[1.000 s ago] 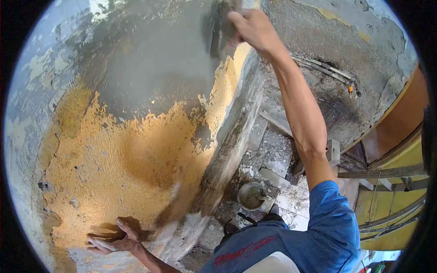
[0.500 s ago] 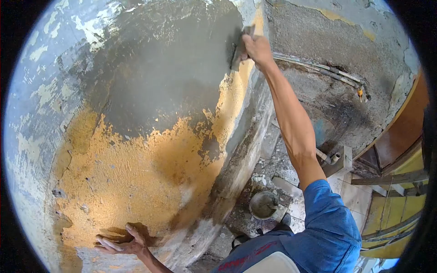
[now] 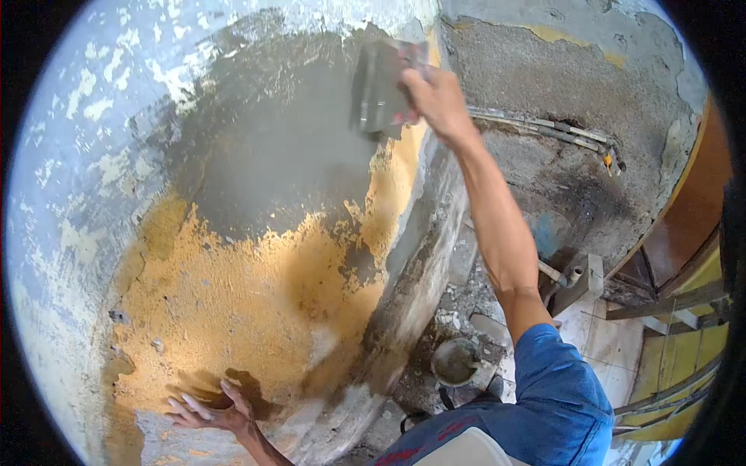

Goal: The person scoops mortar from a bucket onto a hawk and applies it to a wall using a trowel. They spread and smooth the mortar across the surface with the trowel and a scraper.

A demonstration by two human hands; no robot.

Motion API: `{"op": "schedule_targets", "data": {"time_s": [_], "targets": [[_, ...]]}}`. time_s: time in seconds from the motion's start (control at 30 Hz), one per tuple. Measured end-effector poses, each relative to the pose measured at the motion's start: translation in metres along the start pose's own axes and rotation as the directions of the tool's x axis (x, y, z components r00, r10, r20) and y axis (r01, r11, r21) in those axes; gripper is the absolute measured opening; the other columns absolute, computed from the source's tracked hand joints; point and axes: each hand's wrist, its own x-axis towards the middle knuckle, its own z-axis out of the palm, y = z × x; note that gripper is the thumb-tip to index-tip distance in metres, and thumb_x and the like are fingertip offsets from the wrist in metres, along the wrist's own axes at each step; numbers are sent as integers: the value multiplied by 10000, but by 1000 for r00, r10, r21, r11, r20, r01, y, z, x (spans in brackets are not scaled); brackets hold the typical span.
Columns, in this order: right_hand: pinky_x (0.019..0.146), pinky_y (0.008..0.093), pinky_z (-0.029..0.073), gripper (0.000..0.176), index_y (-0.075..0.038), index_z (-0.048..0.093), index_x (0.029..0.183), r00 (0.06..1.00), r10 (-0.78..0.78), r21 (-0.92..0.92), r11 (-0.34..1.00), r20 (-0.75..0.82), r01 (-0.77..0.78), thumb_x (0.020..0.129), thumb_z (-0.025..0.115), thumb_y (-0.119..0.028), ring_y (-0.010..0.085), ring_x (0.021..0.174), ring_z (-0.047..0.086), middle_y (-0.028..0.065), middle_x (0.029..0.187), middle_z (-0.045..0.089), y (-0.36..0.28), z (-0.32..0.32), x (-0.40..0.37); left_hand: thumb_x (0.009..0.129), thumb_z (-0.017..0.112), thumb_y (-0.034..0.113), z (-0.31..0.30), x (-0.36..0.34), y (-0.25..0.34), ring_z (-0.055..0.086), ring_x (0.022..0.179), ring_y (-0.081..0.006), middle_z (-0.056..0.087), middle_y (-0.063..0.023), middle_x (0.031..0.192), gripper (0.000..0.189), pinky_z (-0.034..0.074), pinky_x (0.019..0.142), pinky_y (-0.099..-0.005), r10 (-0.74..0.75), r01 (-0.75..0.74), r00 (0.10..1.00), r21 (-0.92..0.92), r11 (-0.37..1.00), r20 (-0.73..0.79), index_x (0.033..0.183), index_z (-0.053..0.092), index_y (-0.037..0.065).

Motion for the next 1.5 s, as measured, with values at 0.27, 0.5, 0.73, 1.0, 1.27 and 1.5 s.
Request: {"op": "schedule_targets", "data": {"time_s": [0.27, 0.5, 0.73, 1.0, 1.27, 1.5], "targets": [[517, 407, 592, 248, 58, 659, 818, 965, 255, 155, 957, -52, -245, 938, 601, -151, 213, 553, 631, 116, 673, 614, 102, -57, 151, 965, 651, 529, 21, 27, 29, 199, 1534, -488, 331, -222, 1630, 854, 92, 1208, -705, 8, -9, 999, -20, 1000, -53, 1581, 313, 43], [486, 384, 440, 368, 44, 624, 666, 999, 8, -201, 980, 53, 3, 945, 602, -195, 186, 524, 552, 95, 602, 586, 16, 27, 225, 943, 704, 491, 22, 39, 38, 211, 1537, -454, 343, -198, 1630, 850, 123, 1227, -663, 29, -39, 994, -95, 995, -106, 1557, 360, 15], [512, 397, 465, 438, 56, 625, 670, 980, -150, -82, 984, 129, 161, 969, 568, -258, 181, 524, 566, 106, 605, 599, -68, -33, 148, 914, 727, 511, 22, 31, 29, 243, 1522, -461, 391, -203, 1602, 871, 146, 1222, -677, 4, -11, 993, -61, 998, -117, 1535, 396, -3], [696, 461, 576, 486, 130, 693, 845, 997, 83, -388, 918, -10, -80, 945, 569, -329, 336, 685, 729, 254, 754, 706, 142, -31, 128, 923, 718, 493, 19, 32, 33, 211, 1531, -474, 383, -200, 1611, 867, 102, 1223, -685, 0, -10, 995, -100, 995, -96, 1564, 363, 29], [532, 367, 499, 449, 70, 645, 691, 973, -199, -258, 940, 121, 224, 968, 568, -274, 188, 522, 606, 112, 604, 626, -32, 12, 102, 928, 731, 457, 18, 34, 36, 207, 1530, -480, 388, -181, 1611, 863, 123, 1218, -686, 22, -33, 994, -109, 994, -103, 1571, 354, 22], [617, 367, 540, 448, 62, 711, 824, 986, -50, -455, 883, 157, 117, 971, 578, -340, 183, 635, 698, 155, 671, 691, 23, -42, 41, 923, 739, 461, 21, 30, 32, 212, 1530, -475, 383, -179, 1614, 867, 135, 1216, -683, -6, 0, 997, -77, 997, -78, 1565, 350, 27]]}}
